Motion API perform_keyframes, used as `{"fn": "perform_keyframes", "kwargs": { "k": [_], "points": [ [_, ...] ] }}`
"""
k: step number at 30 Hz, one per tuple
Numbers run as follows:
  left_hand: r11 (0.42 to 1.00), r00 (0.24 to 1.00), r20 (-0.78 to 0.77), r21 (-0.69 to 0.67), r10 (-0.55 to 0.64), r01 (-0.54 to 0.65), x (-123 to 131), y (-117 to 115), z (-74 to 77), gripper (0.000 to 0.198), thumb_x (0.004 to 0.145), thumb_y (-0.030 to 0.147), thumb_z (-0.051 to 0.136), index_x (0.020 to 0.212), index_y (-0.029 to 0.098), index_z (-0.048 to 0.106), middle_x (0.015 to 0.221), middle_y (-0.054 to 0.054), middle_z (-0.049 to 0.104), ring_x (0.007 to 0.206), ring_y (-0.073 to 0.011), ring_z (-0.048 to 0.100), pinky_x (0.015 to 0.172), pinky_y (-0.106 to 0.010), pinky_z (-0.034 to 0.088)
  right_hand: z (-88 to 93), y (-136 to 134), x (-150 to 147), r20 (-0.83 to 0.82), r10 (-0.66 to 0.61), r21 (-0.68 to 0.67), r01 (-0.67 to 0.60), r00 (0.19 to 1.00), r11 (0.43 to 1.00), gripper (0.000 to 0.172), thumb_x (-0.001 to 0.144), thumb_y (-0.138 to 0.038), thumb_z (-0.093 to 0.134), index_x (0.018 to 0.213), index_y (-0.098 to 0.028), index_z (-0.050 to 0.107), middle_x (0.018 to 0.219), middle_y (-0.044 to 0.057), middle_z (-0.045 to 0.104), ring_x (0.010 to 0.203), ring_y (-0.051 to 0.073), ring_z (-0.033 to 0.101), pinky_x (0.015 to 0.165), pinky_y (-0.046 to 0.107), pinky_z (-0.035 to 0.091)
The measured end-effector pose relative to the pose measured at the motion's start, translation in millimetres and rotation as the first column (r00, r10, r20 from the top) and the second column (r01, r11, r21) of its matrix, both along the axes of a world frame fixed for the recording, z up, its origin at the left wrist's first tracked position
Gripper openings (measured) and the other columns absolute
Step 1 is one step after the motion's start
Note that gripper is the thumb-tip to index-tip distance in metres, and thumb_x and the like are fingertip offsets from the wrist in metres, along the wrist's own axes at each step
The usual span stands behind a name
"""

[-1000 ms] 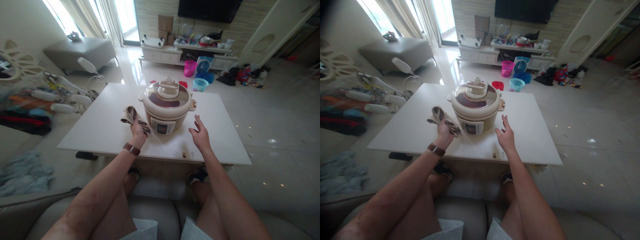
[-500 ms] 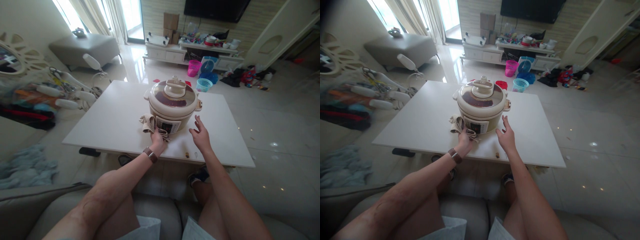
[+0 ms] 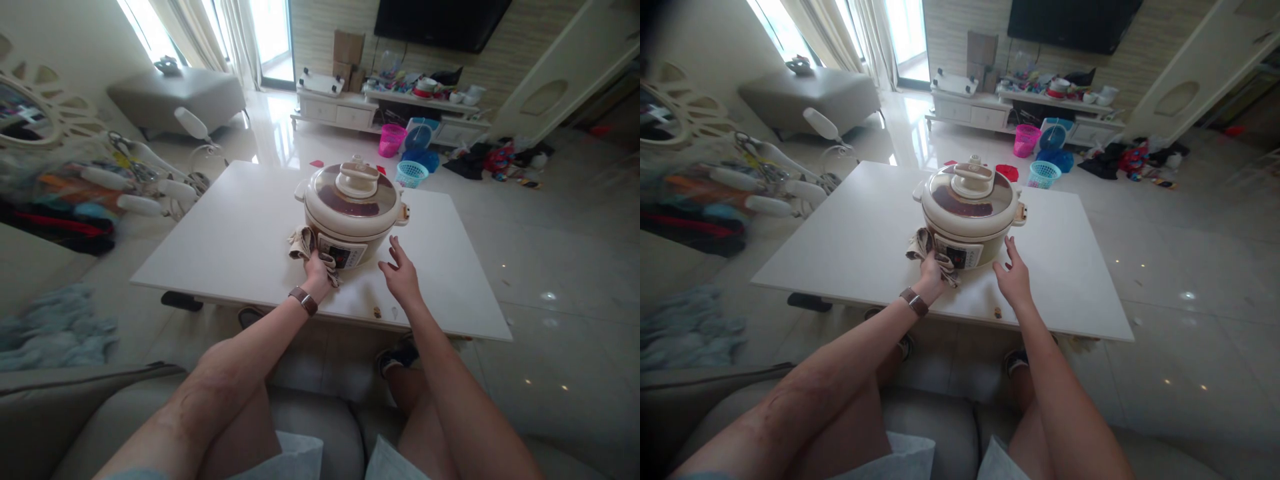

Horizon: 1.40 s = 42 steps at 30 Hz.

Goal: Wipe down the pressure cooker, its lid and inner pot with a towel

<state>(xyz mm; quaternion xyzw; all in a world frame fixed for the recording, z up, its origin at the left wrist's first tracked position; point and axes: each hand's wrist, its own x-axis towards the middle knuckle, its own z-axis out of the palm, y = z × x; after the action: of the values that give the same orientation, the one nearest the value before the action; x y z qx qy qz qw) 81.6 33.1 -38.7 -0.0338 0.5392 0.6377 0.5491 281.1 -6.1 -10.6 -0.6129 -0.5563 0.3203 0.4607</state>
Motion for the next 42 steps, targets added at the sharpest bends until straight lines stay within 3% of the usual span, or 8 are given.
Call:
{"fn": "perform_keyframes", "kwargs": {
  "k": [7, 16, 29, 42],
  "points": [
    [0.999, 1.0, -0.016, -0.044, -0.017, 0.016, 0.6, 1.8, -6.4, 0.014, 0.102, 0.03, 0.062, 0.096, 0.02, 0.069, 0.102, -0.006, 0.078, 0.081, -0.0169, 0.072, 0.079, -0.031, 0.057, 0.2, -0.7, -6.9, 0.02, 0.032, -0.011, -0.032, 0.999, 0.999, 0.084, 0.083, -0.032, 0.067, 0.165, -0.03, 0.049, 0.173, 0.006, 0.046, 0.158, 0.034, 0.048, 0.119, 0.055, 0.054],
    [0.999, 1.0, 0.018, -0.034, -0.026, 0.026, 0.6, -1.8, 0.8, 0.019, 0.102, 0.032, 0.062, 0.091, 0.018, 0.069, 0.093, -0.006, 0.077, 0.075, -0.0168, 0.07, 0.075, -0.031, 0.058, 5.5, -4.4, -13.3, 0.066, 0.079, -0.058, -0.076, 0.995, 0.995, 0.083, 0.083, -0.029, 0.065, 0.164, -0.032, 0.05, 0.169, 0.003, 0.052, 0.156, 0.034, 0.051, 0.121, 0.058, 0.052],
    [0.998, 0.999, -0.025, -0.054, -0.031, 0.03, 0.7, -1.3, 2.6, 0.017, 0.102, 0.03, 0.06, 0.091, 0.017, 0.067, 0.085, -0.003, 0.073, 0.069, -0.0156, 0.066, 0.072, -0.03, 0.055, 3.6, -4.8, -15.9, 0.101, 0.118, -0.076, -0.111, 0.988, 0.991, 0.086, 0.081, -0.026, 0.062, 0.166, -0.026, 0.047, 0.173, 0.005, 0.044, 0.159, 0.035, 0.046, 0.118, 0.057, 0.055],
    [0.998, 0.999, -0.013, -0.041, -0.04, 0.04, -0.9, -0.1, -5.4, 0.015, 0.101, 0.031, 0.063, 0.094, 0.018, 0.068, 0.087, -0.003, 0.074, 0.071, -0.0162, 0.069, 0.073, -0.03, 0.057, -1.2, -4.6, -15.9, 0.104, 0.119, -0.065, -0.113, 0.987, 0.991, 0.085, 0.082, -0.026, 0.064, 0.166, -0.032, 0.047, 0.173, 0.002, 0.044, 0.158, 0.033, 0.048, 0.116, 0.054, 0.057]
  ]
}}
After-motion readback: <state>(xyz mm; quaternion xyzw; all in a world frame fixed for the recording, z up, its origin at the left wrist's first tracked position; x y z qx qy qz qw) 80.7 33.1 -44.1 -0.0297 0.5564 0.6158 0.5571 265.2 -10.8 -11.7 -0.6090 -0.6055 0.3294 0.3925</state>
